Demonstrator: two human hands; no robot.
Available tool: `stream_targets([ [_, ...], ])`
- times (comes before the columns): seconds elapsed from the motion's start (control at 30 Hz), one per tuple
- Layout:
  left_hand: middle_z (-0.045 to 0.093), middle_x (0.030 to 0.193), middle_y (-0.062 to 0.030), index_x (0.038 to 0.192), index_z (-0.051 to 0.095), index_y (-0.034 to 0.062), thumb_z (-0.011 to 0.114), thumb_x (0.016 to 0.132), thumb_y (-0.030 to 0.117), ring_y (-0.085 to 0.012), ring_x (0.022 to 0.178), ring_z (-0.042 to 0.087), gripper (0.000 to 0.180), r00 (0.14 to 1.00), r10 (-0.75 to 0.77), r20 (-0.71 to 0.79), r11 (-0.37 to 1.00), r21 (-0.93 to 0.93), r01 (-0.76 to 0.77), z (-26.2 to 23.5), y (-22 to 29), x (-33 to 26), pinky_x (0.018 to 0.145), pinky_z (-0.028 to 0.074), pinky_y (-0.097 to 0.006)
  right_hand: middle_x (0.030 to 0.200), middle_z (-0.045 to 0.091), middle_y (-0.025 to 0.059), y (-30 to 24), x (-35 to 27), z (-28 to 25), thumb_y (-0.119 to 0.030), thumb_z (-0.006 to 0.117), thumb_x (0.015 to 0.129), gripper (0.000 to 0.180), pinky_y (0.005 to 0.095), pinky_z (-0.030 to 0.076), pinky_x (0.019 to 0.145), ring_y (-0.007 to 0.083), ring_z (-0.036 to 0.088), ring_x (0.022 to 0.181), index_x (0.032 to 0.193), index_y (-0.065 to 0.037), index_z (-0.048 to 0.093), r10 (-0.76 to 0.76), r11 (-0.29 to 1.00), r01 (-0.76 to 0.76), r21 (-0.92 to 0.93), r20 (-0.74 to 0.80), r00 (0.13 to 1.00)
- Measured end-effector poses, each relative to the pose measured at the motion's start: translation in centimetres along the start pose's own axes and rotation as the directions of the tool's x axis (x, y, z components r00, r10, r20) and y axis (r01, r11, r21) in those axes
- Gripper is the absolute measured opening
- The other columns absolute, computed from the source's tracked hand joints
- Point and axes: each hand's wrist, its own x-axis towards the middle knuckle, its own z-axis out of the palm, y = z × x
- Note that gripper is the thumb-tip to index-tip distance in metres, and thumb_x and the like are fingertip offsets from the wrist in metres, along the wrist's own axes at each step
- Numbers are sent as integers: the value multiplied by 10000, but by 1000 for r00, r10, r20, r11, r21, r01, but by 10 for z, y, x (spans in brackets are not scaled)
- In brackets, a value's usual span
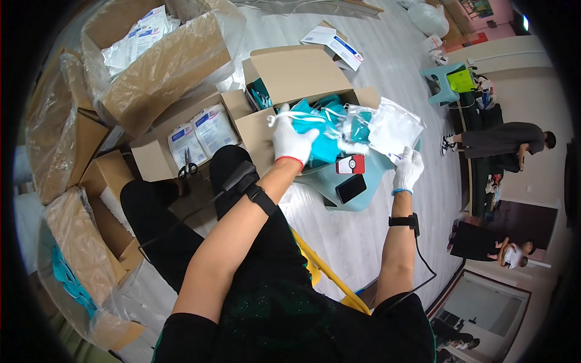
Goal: Unpacking and sorting medical mask packages from cardboard boxes.
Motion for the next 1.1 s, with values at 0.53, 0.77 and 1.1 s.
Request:
stream_targets([
  [0.53,631,974,-151,1065,655,140,627,857,259,-352,889,644,241,910,311,274,719,558,-414,3,42,7,802,508,-465,750,603,14,9,1,-14,-167,531,990,174,253,424,444,85,553,546,904,-30,596,98,927,-119,355,77,992],
  [0.77,636,1199,-170,1332,522,56,535,914,188,-276,1048,635,438,871,-67,487,998,35,57,37,10,28,941,471,-333,768,552,-17,-31,-18,-1,-108,529,984,121,232,421,549,56,506,623,940,-14,592,-38,906,-20,423,130,991],
  [1.1,639,1183,-135,1338,515,25,479,931,50,-182,1037,623,409,917,-110,382,806,-505,308,3,9,0,863,508,-297,849,566,5,-8,-24,4,-136,549,984,153,242,454,648,75,534,726,1004,12,582,-53,920,-35,390,214,975],
])
